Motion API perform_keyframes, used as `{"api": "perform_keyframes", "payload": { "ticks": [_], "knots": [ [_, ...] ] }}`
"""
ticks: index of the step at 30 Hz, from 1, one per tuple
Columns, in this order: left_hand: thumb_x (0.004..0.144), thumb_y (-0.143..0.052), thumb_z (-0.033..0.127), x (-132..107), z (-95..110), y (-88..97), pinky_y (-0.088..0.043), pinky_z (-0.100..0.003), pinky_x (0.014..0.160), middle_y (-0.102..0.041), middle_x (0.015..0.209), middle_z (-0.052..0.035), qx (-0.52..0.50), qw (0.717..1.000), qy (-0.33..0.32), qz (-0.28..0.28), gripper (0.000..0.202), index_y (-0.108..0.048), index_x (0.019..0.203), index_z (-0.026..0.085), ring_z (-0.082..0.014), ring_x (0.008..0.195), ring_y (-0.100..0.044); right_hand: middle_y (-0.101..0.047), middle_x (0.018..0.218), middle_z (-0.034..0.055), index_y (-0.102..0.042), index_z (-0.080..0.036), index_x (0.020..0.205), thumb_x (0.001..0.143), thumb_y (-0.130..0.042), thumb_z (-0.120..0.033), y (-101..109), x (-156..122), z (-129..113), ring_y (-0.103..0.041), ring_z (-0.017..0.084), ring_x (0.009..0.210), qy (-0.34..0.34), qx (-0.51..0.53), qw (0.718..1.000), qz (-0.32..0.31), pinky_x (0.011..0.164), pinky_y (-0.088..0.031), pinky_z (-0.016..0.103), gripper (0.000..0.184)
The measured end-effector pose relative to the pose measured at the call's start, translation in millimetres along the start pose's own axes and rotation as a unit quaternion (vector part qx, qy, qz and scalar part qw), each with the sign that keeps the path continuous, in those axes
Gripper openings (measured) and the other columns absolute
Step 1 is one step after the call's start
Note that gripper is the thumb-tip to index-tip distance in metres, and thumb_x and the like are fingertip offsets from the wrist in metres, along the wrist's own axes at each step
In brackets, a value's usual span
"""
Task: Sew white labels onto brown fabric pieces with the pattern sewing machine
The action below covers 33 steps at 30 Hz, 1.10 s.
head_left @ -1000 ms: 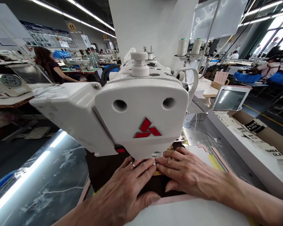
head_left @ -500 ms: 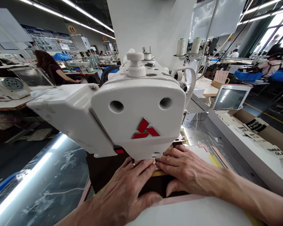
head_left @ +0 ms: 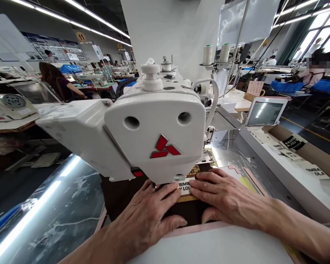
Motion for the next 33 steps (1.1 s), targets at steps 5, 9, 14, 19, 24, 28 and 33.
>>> {"api": "perform_keyframes", "payload": {
  "ticks": [5, 9, 14, 19, 24, 28, 33],
  "knots": [
    [0.107, -0.060, 0.052, 0.8, -3.4, 3.8, -0.048, -0.047, 0.106, -0.057, 0.156, -0.0003, -0.006, 1.000, -0.008, -0.010, 0.037, -0.065, 0.137, 0.032, -0.0307, 0.124, -0.064, -0.065, 0.148, 0.0055, -0.064, -0.021, 0.141, 0.107, -0.053, -0.061, 6.0, -5.3, 4.8, -0.053, 0.027, 0.138, -0.025, 0.030, 0.999, 0.000, 0.114, -0.040, 0.044, 0.054],
    [0.107, -0.058, 0.055, -0.4, -4.0, 0.3, -0.051, -0.051, 0.104, -0.058, 0.155, -0.0035, -0.009, 1.000, -0.008, -0.004, 0.042, -0.065, 0.139, 0.029, -0.0329, 0.120, -0.066, -0.067, 0.146, 0.0061, -0.067, -0.022, 0.138, 0.107, -0.055, -0.058, 9.0, -2.4, 3.8, -0.054, 0.027, 0.137, -0.040, 0.043, 0.998, -0.008, 0.112, -0.042, 0.045, 0.049],
    [0.108, -0.059, 0.049, -7.6, -9.4, -8.6, -0.051, -0.048, 0.111, -0.050, 0.162, -0.0032, -0.018, 1.000, -0.006, -0.004, 0.048, -0.054, 0.152, 0.030, -0.0295, 0.131, -0.064, -0.065, 0.148, 0.0054, -0.063, -0.022, 0.143, 0.113, -0.047, -0.046, 10.1, 14.1, -5.1, -0.058, 0.026, 0.131, -0.014, 0.019, 1.000, -0.007, 0.109, -0.044, 0.045, 0.041],
    [0.109, -0.058, 0.047, -21.2, -15.2, -9.5, -0.045, -0.046, 0.120, -0.041, 0.167, -0.0049, -0.012, 0.999, -0.039, -0.016, 0.068, -0.029, 0.168, 0.029, -0.0289, 0.146, -0.053, -0.065, 0.149, 0.0057, -0.061, -0.022, 0.145, 0.108, -0.048, -0.063, -4.2, 22.0, -9.3, -0.058, 0.028, 0.129, 0.021, 0.017, 0.999, -0.020, 0.103, -0.045, 0.044, 0.057],
    [0.110, -0.054, 0.053, -31.9, -19.3, -8.8, -0.040, -0.045, 0.124, -0.036, 0.169, -0.0025, 0.023, 0.998, -0.047, -0.034, 0.072, -0.021, 0.169, 0.029, -0.0273, 0.150, -0.048, -0.058, 0.157, 0.0065, -0.048, -0.022, 0.158, 0.103, -0.047, -0.072, -12.2, 17.4, -5.4, -0.055, 0.031, 0.131, 0.029, 0.016, 0.999, -0.031, 0.104, -0.042, 0.047, 0.074],
    [0.110, -0.054, 0.054, -29.9, -18.3, -7.3, -0.037, -0.043, 0.126, -0.037, 0.169, -0.0030, 0.024, 0.998, -0.055, -0.038, 0.073, -0.020, 0.170, 0.029, -0.0255, 0.150, -0.049, -0.055, 0.159, 0.0074, -0.040, -0.023, 0.164, 0.100, -0.044, -0.078, -12.0, 18.3, -3.1, -0.054, 0.032, 0.129, 0.035, 0.024, 0.998, -0.037, 0.103, -0.042, 0.048, 0.085],
    [0.109, -0.056, 0.054, -19.0, -16.9, -5.3, -0.042, -0.043, 0.120, -0.040, 0.168, -0.0038, -0.018, 0.997, -0.049, -0.053, 0.071, -0.026, 0.169, 0.031, -0.0284, 0.146, -0.053, -0.059, 0.155, 0.0130, -0.046, -0.021, 0.161, 0.100, -0.049, -0.076, -9.5, 21.6, -2.9, -0.057, 0.031, 0.124, 0.034, 0.037, 0.998, -0.038, 0.103, -0.044, 0.047, 0.083]
  ]
}}
Point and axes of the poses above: each hand's wrist, its own x-axis towards the middle knuckle, its own y-axis out of the back of the hand, z = x × y, the point moved 8 cm from there along x, towards the middle knuckle
